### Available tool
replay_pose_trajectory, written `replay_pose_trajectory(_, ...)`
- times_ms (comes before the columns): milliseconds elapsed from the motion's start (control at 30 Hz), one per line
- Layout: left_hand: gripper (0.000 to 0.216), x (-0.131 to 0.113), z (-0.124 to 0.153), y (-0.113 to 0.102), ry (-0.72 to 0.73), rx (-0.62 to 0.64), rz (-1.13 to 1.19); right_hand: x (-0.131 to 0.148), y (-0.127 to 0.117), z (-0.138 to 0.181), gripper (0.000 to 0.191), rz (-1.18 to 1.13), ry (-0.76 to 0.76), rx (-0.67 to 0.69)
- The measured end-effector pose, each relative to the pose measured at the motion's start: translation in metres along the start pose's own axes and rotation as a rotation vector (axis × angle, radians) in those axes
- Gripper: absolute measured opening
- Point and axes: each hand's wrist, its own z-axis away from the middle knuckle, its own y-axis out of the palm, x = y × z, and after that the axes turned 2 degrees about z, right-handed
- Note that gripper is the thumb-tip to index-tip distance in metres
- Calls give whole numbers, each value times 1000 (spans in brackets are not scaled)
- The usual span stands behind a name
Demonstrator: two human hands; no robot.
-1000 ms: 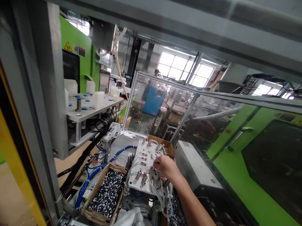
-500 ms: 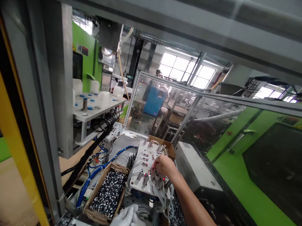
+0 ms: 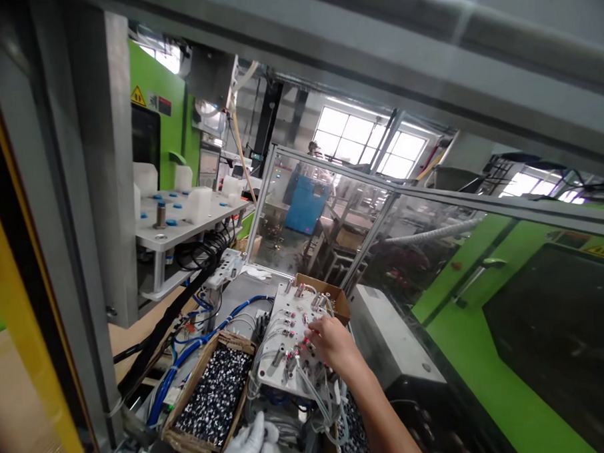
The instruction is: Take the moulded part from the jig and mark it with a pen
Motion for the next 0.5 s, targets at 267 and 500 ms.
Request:
replay_pose_trajectory(267,31,-20,-5,17,125,-5,-78,72,17,88,24,-205,-175,191)
replay_pose_trajectory(500,26,-5,-1,19,26,7,50,26,4,48,24,-116,-56,-44)
